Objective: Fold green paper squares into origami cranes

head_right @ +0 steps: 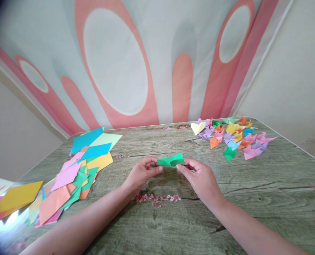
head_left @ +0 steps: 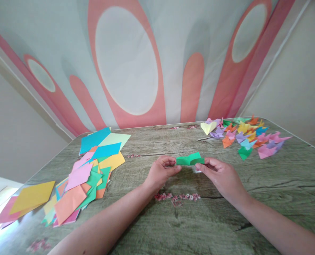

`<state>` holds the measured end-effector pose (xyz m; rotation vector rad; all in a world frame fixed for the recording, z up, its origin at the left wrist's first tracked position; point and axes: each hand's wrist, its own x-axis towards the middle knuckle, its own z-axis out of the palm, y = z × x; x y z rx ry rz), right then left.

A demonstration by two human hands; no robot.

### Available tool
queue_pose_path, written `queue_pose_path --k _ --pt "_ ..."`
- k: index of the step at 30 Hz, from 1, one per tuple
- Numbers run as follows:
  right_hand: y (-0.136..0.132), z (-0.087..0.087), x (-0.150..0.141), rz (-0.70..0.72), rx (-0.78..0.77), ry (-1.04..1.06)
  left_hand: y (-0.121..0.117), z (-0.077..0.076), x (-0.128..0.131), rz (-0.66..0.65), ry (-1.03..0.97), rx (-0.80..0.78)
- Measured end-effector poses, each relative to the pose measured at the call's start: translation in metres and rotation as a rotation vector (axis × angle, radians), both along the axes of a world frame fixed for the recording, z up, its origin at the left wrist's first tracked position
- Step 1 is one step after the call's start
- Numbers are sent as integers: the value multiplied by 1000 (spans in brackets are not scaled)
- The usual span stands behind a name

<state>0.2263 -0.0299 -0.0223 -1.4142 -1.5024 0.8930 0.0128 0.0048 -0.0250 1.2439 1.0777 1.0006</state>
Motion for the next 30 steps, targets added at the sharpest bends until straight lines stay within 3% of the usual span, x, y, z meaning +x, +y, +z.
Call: queue_pose_path --k 3,6,12,19,25,30 --pt "0 0 -1 -2 -10 -5 -2 7 2 -89 -75 -115" --pt "0 1 -2 32 -27 19 -5 9 5 -122 -53 -87" --pt "5 -6 -3 141 -118 162 -9 11 11 -55 -104 -4" --pt "5 -12 -10 26 -161 402 -11 12 17 8 -176 -28" --pt "4 -9 -14 33 -188 563 -11 9 18 24 -175 5" --pt "5 -6 -12 142 -258 524 -12 8 18 -12 -161 53"
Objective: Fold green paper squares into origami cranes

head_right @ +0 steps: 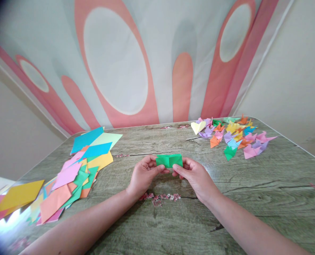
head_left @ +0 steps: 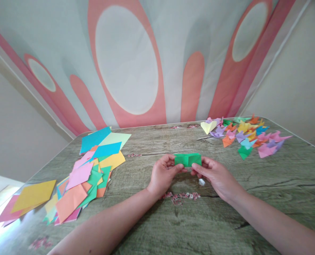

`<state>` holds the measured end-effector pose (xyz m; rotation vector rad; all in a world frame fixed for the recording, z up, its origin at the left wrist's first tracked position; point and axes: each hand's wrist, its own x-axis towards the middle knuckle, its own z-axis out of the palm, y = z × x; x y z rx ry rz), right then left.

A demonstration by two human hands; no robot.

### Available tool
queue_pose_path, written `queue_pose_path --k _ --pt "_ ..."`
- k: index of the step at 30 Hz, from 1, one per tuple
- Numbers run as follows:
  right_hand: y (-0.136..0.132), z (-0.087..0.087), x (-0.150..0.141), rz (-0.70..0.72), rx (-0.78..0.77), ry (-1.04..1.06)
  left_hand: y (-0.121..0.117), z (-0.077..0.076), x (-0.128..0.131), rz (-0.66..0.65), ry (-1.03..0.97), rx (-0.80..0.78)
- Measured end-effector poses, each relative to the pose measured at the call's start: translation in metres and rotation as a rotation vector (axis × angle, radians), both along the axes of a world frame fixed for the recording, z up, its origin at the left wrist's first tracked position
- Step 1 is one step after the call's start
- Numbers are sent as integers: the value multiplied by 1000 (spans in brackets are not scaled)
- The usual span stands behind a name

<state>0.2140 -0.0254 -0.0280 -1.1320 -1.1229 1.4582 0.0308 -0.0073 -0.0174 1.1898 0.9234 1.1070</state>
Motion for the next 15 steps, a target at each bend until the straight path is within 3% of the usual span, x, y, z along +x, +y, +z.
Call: queue_pose_path --k 4,9,15 --pt "-1 -1 -1 7 41 -125 0 1 -1 15 -7 -10" --pt "0 -6 -1 -12 78 -157 2 -1 -3 -127 38 -167" --pt "-1 -4 2 -34 98 -354 4 -4 -4 -68 118 -115"
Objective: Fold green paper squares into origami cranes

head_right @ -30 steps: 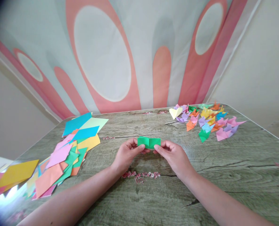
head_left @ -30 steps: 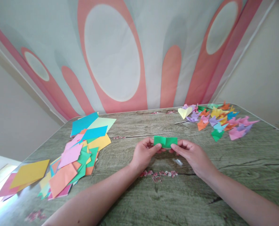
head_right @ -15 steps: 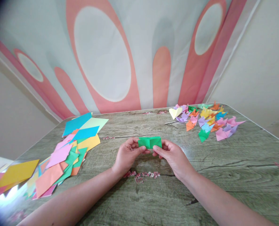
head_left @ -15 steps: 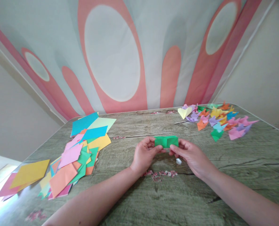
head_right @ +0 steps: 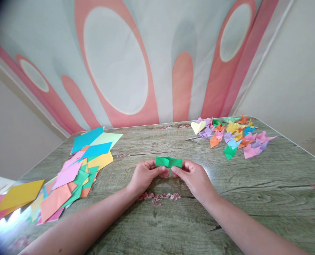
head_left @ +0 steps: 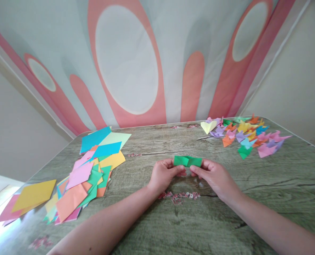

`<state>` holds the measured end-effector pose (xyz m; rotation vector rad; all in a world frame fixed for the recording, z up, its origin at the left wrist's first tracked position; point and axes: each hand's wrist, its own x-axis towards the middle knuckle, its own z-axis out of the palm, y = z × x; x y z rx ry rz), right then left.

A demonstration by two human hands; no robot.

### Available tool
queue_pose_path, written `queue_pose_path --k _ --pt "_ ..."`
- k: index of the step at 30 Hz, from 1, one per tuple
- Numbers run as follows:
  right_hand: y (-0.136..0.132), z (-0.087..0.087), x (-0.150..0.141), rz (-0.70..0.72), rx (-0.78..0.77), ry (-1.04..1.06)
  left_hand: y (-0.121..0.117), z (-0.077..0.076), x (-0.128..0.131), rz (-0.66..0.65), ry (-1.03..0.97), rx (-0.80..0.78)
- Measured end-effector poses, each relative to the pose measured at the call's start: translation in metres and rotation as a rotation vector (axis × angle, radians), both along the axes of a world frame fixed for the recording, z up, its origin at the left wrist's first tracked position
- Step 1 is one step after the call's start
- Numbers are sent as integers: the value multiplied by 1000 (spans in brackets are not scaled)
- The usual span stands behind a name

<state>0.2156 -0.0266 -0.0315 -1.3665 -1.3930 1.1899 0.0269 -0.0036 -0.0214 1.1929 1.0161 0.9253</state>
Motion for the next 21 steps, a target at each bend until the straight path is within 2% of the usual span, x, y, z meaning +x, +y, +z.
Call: queue_pose_path --k 5,13,17,21 --pt "-4 5 0 -63 116 -221 -1 2 0 -3 87 36" --pt "-10 10 -5 -73 238 -315 -4 13 0 -40 164 55" --pt "-10 12 -6 -51 292 -300 -3 7 -1 -96 74 16" --pt "-9 12 -5 -5 326 -289 0 1 -2 -68 -64 -18"
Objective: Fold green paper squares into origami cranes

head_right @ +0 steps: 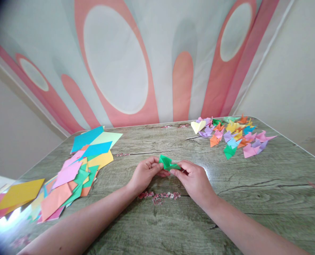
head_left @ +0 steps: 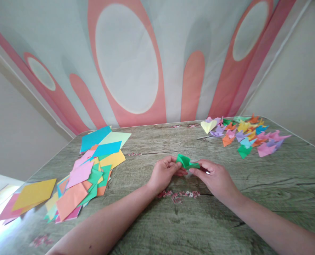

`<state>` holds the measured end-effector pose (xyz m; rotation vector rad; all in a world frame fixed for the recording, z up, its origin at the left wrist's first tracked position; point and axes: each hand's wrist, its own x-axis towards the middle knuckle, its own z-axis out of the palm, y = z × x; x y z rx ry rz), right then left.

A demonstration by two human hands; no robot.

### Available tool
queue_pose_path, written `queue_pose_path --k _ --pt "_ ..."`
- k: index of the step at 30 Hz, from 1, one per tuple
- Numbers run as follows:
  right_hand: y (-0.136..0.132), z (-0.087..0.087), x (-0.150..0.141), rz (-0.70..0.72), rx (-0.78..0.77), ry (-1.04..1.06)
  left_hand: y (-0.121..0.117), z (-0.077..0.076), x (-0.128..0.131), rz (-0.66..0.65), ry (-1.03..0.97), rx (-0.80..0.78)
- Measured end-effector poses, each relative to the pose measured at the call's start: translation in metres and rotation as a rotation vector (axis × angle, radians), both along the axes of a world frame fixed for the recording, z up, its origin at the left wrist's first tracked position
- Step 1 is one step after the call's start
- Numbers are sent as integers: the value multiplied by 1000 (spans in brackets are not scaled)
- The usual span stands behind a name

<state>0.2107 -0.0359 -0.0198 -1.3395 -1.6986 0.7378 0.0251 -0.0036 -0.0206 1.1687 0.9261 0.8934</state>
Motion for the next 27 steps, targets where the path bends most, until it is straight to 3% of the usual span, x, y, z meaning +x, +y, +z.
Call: queue_pose_path --k 6,15,18,23,27 --pt "-1 0 0 -13 48 13 0 3 -1 13 39 29" --pt "-1 -1 0 105 59 95 -4 -1 0 -69 140 88" --pt "-1 -3 -1 112 -9 148 -4 -2 0 -63 137 91" --pt "3 -11 2 44 -249 320 -4 0 0 -6 76 57" --pt "7 -17 6 -36 -247 363 -6 2 2 12 37 39"
